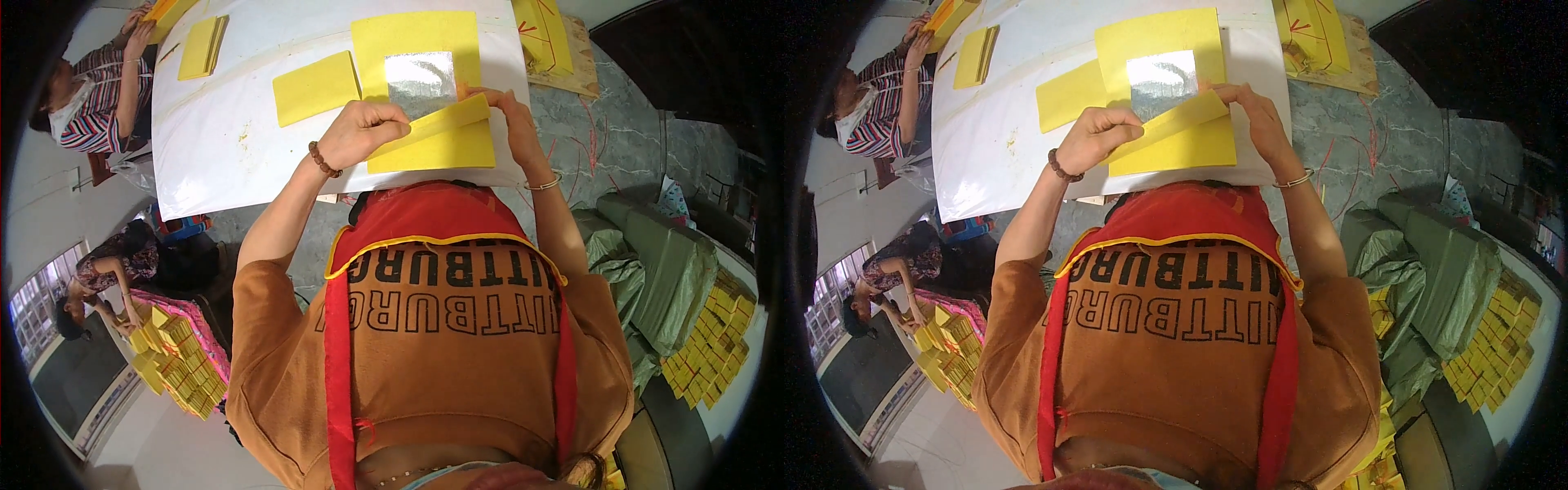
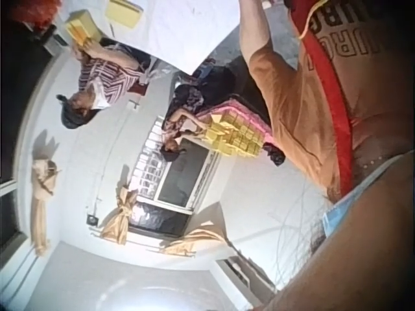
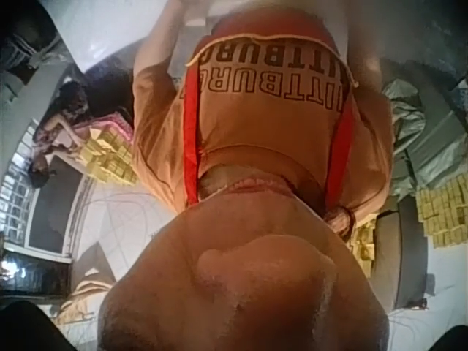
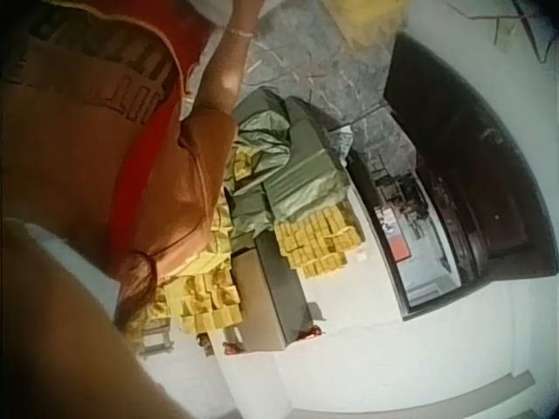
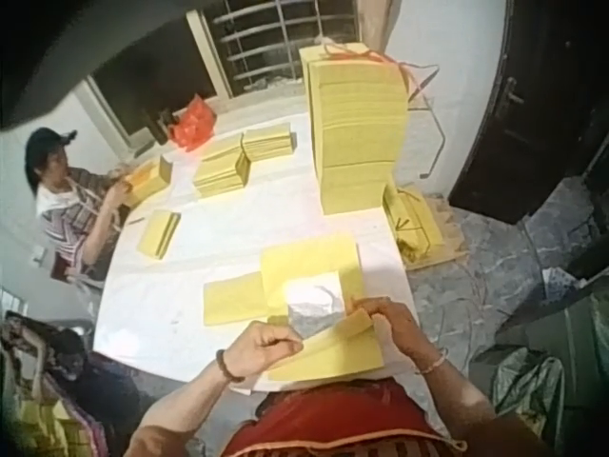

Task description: Folding and stacking yellow paper sheets with silver foil inserts.

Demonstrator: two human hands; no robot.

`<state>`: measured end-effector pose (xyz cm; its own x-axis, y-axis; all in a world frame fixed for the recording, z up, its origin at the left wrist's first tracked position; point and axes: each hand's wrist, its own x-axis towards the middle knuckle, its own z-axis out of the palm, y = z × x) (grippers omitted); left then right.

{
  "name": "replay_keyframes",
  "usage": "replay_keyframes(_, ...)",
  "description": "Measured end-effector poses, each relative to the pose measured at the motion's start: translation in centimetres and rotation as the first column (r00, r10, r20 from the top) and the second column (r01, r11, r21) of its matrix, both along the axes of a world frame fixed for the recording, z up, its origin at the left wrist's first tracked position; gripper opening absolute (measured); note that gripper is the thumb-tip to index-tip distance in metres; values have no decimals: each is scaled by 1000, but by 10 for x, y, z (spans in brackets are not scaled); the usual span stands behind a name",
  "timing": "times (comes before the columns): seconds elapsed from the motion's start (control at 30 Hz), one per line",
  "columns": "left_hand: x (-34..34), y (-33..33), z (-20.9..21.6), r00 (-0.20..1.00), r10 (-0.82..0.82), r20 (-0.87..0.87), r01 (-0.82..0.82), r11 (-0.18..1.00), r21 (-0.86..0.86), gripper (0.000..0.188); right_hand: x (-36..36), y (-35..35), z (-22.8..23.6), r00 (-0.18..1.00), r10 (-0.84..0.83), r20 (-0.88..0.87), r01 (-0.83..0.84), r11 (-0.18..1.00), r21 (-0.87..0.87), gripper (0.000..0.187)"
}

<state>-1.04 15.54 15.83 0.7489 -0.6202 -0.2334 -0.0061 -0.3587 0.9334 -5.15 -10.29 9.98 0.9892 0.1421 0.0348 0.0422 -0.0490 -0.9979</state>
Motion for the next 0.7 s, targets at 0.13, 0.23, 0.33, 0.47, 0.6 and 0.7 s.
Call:
replay_keyframes(0.13,3,1,-2,997,-29,-77,33,998,46,17,3,-3,-12,1000,-6,-24,8,997,74,62)
replay_keyframes(0.23,4,1,-1,998,-20,-67,21,1000,20,16,2,-4,-15,1000,-11,3,11,987,161,47)
replay_keyframes(0.33,6,4,-5,998,-7,-65,9,1000,20,17,-1,-4,-9,993,63,100,-62,998,-18,28)
replay_keyframes(0.47,9,14,9,986,-165,35,168,978,-126,31,-3,1,-2,992,43,116,-25,989,-148,23)
replay_keyframes(0.6,11,31,-3,925,-110,363,177,971,-158,39,-3,1,-7,990,-42,-131,47,998,33,26)
replay_keyframes(0.7,10,28,-20,645,-220,732,38,965,258,29,0,0,3,998,-32,-59,27,997,-69,26)
